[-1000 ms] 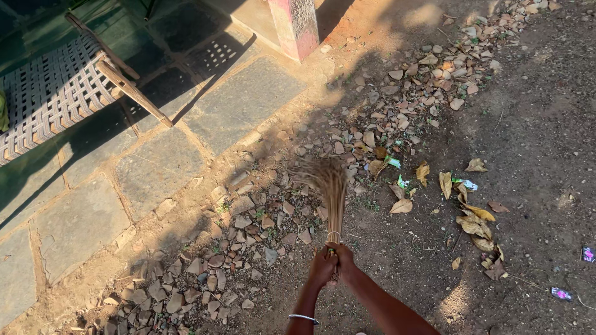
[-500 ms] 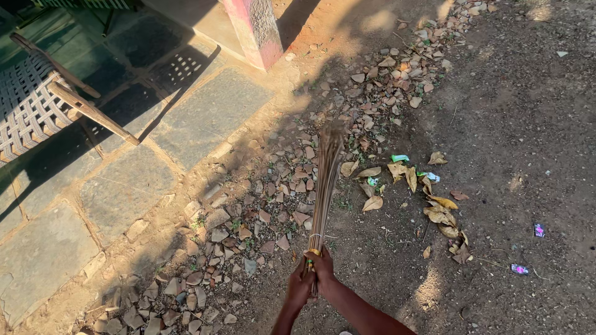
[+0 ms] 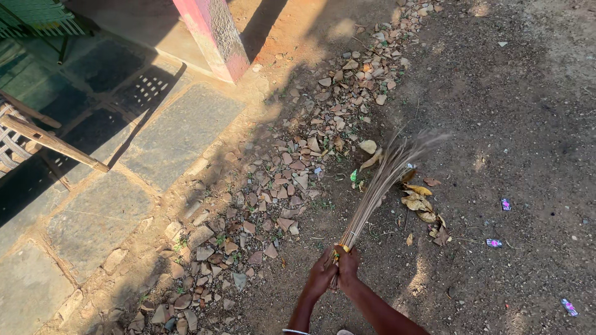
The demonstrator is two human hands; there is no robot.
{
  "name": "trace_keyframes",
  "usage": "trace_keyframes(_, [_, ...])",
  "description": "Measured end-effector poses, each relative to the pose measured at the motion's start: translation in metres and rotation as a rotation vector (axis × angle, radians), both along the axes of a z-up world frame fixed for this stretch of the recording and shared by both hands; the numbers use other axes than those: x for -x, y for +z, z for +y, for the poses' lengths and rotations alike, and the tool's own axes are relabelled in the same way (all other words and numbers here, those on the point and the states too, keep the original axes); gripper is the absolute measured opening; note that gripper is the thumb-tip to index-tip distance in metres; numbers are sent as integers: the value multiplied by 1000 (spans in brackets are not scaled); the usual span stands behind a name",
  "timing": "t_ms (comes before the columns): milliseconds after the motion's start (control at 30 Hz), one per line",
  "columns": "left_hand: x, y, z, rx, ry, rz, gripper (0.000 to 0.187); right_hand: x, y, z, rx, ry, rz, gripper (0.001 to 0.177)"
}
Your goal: The person sweeps dirt and dried leaves on the ground using a broom made of sticks.
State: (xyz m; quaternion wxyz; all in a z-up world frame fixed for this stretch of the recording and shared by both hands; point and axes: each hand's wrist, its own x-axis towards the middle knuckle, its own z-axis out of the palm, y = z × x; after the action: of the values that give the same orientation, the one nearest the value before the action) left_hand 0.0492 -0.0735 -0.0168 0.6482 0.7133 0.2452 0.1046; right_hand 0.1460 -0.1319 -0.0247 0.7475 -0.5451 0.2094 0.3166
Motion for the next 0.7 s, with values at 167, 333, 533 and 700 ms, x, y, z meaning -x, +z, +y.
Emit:
trace_keyframes(167, [28, 11, -16, 158, 167, 152, 78, 23, 7, 0, -19, 269, -17, 33])
trace_keyframes(333, [-10, -4, -33, 110, 283, 384, 57, -10, 4, -1, 70, 519, 144, 28])
trace_keyframes(533, [-51, 1, -3, 123, 47, 303, 44, -43, 11, -2, 240, 272, 179, 29])
trace_keyframes(700, [-39, 68, 6, 84, 16, 181, 53, -39, 65, -2, 14, 155, -12, 38])
